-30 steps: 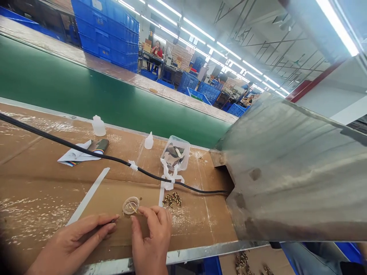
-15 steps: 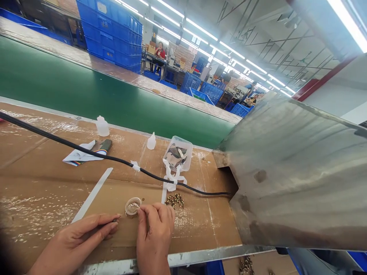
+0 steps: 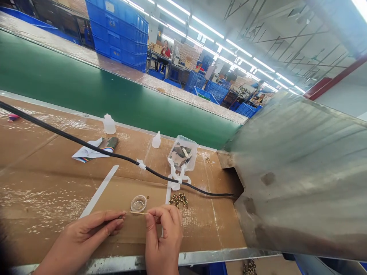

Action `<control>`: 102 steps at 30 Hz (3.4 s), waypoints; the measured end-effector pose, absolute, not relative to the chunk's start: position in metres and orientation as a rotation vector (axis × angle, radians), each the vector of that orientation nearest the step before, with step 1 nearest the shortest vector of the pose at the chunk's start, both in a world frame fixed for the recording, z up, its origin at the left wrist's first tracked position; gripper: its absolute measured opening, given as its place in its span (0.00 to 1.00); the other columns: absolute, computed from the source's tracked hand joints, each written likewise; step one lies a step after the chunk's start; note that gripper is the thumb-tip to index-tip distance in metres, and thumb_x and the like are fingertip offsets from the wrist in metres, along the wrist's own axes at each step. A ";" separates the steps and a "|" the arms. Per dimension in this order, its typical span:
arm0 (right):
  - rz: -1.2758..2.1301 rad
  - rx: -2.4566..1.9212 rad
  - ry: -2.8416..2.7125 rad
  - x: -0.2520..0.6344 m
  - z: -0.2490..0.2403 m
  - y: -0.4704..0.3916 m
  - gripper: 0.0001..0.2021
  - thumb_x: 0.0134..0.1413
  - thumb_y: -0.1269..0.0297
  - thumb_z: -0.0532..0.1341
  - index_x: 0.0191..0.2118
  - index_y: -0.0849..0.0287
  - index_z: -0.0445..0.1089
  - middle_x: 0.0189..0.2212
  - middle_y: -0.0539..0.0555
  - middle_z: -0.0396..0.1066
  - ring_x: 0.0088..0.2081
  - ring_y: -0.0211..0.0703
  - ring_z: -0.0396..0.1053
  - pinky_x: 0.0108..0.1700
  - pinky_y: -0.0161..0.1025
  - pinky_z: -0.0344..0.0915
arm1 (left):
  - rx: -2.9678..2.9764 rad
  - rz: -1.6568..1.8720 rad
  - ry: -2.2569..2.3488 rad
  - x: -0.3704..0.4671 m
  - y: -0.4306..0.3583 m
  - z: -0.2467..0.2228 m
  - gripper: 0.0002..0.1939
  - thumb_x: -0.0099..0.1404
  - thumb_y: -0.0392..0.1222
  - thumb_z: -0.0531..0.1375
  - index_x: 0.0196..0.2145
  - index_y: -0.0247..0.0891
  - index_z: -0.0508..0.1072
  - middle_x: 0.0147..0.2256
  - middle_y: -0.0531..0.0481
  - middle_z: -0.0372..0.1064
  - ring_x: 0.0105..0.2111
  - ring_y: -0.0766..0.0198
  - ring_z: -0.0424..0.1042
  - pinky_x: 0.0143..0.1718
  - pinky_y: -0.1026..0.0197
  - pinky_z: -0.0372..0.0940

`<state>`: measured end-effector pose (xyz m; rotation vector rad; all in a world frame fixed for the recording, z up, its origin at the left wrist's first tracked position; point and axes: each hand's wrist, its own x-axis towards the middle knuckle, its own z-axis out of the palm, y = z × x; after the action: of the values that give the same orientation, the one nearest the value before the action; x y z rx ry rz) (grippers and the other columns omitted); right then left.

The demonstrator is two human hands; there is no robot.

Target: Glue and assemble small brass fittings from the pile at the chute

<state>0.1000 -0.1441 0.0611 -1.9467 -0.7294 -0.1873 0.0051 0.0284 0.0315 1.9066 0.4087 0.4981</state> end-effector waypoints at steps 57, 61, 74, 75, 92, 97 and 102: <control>-0.446 -2.076 -0.957 0.102 0.081 -0.139 0.06 0.61 0.72 0.61 0.36 0.54 0.73 0.30 0.50 0.69 0.33 0.44 0.65 0.40 0.42 0.58 | 1.779 0.618 0.499 0.008 0.023 0.030 0.06 0.53 0.47 0.68 0.28 0.45 0.81 0.28 0.54 0.81 0.27 0.61 0.80 0.32 0.69 0.75; -0.428 -2.118 -0.960 0.108 0.076 -0.137 0.05 0.60 0.72 0.63 0.35 0.54 0.74 0.29 0.49 0.68 0.33 0.43 0.63 0.41 0.43 0.56 | 1.758 0.628 0.483 0.009 0.023 0.026 0.06 0.52 0.47 0.69 0.26 0.45 0.80 0.27 0.55 0.79 0.26 0.63 0.79 0.30 0.71 0.74; -0.426 -2.092 -0.968 0.109 0.072 -0.135 0.06 0.60 0.73 0.63 0.36 0.54 0.74 0.30 0.49 0.69 0.34 0.43 0.64 0.43 0.43 0.56 | 1.734 0.514 0.500 0.005 0.023 0.023 0.07 0.55 0.48 0.67 0.26 0.43 0.79 0.27 0.53 0.79 0.28 0.62 0.78 0.32 0.70 0.73; -0.438 -2.077 -0.953 0.110 0.072 -0.137 0.05 0.60 0.72 0.63 0.36 0.54 0.74 0.31 0.50 0.69 0.35 0.43 0.65 0.43 0.42 0.56 | 1.717 0.526 0.505 0.005 0.022 0.024 0.07 0.54 0.47 0.67 0.26 0.43 0.79 0.27 0.53 0.78 0.28 0.62 0.78 0.31 0.69 0.74; -0.139 -1.820 -0.643 0.075 0.054 -0.131 0.06 0.62 0.68 0.61 0.33 0.54 0.74 0.30 0.48 0.69 0.33 0.37 0.67 0.37 0.33 0.62 | 1.646 0.620 0.616 0.009 0.021 0.037 0.05 0.48 0.46 0.68 0.21 0.44 0.80 0.23 0.52 0.79 0.24 0.61 0.78 0.27 0.69 0.74; -0.175 -1.829 -0.668 0.075 0.053 -0.130 0.06 0.62 0.69 0.61 0.33 0.53 0.74 0.30 0.48 0.69 0.33 0.38 0.67 0.37 0.34 0.62 | 1.642 0.628 0.614 0.006 0.021 0.028 0.04 0.48 0.44 0.68 0.22 0.44 0.80 0.24 0.52 0.78 0.24 0.61 0.78 0.28 0.70 0.74; -0.206 -1.838 -0.700 0.073 0.052 -0.128 0.05 0.61 0.68 0.62 0.34 0.53 0.74 0.29 0.48 0.68 0.33 0.40 0.66 0.36 0.35 0.61 | 1.638 0.622 0.594 0.007 0.021 0.026 0.03 0.49 0.44 0.68 0.23 0.44 0.80 0.24 0.54 0.78 0.24 0.63 0.78 0.28 0.71 0.73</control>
<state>0.0728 -0.1284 0.0520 -1.8378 -0.6999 -0.2062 0.0071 0.0210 0.0258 1.6378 0.5939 0.6224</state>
